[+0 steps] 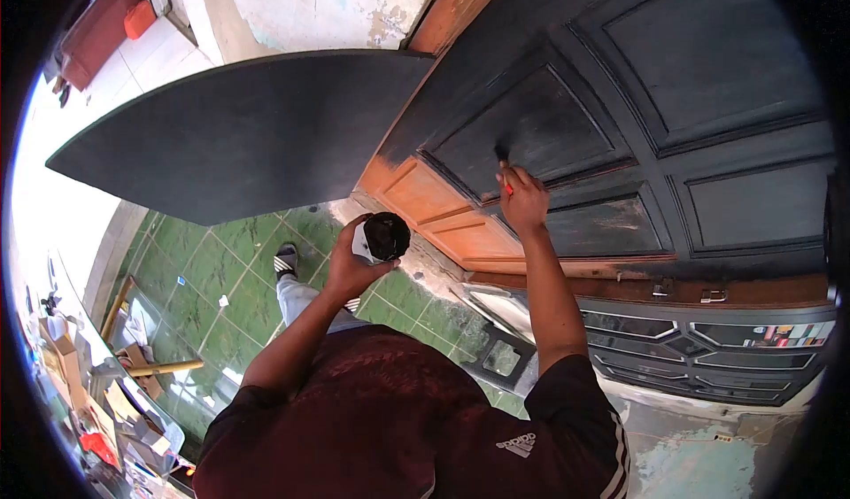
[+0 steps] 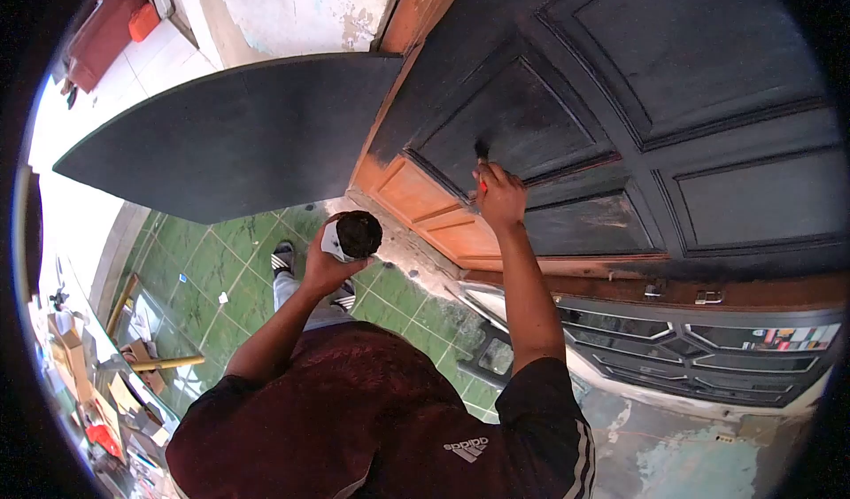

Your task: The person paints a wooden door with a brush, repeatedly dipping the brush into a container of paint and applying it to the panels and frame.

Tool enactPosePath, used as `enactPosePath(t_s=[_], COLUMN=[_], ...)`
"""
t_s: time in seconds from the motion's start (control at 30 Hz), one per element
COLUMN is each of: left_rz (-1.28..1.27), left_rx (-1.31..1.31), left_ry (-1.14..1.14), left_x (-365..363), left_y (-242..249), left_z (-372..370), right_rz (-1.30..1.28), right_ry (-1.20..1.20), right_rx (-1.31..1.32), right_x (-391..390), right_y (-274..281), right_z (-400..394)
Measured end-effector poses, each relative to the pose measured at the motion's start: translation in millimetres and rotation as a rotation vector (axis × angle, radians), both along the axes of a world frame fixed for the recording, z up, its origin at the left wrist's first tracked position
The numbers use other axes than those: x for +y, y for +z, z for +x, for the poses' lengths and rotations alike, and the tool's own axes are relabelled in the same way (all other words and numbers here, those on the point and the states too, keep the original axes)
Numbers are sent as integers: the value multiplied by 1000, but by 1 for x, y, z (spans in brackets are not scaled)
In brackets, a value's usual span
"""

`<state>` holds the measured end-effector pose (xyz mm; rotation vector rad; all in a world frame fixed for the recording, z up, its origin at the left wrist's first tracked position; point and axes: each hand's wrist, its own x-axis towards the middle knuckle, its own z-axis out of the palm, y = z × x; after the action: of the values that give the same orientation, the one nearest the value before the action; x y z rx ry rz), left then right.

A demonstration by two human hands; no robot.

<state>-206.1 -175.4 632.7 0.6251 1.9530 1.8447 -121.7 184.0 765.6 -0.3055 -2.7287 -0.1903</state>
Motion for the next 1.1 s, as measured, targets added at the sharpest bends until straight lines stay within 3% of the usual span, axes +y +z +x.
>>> enactPosePath(t_s=[0.1,0.17,0.33,0.43,0.47,0.57,0.6,0.7,0.8,0.93,1.03,1.1], left_rz=[-30,9,25,-11,1,5,-23,-85,-88,-81,-104,-109], left_rx=[44,-31,-38,3,4,-23,22,111,167,236,252,243], left_ry=[-14,-46,-82,-112,-128,-213,-229,-287,-332,-403,-471,-542], left_x=[-7,-11,-22,-28,-28,-31,-32,-39,-41,-37,-34,-38], left_y=[13,12,16,28,32,52,56,70,69,100,127,134], left_z=[-4,-8,-24,-38,-43,-58,-64,-90,-111,-137,-155,-169], right_rz=[-325,-457,-381,-622,-657,-727,-747,-825,-900,-1272,-1141,-1213], right_ry=[24,-33,-111,-24,-135,-268,-352,-268,-261,-148,-224,-217], right_rx=[183,273,613,579,417,443,522,1126,1268,1069,1266,1489], right_x=[22,39,35,19,13,36,43,34,2,-44,-21,17], right_y=[19,62,154,124,113,66,61,65,67,61,56,37], right_z=[-3,-4,14,15,8,-5,5,24,13,-73,-77,-43])
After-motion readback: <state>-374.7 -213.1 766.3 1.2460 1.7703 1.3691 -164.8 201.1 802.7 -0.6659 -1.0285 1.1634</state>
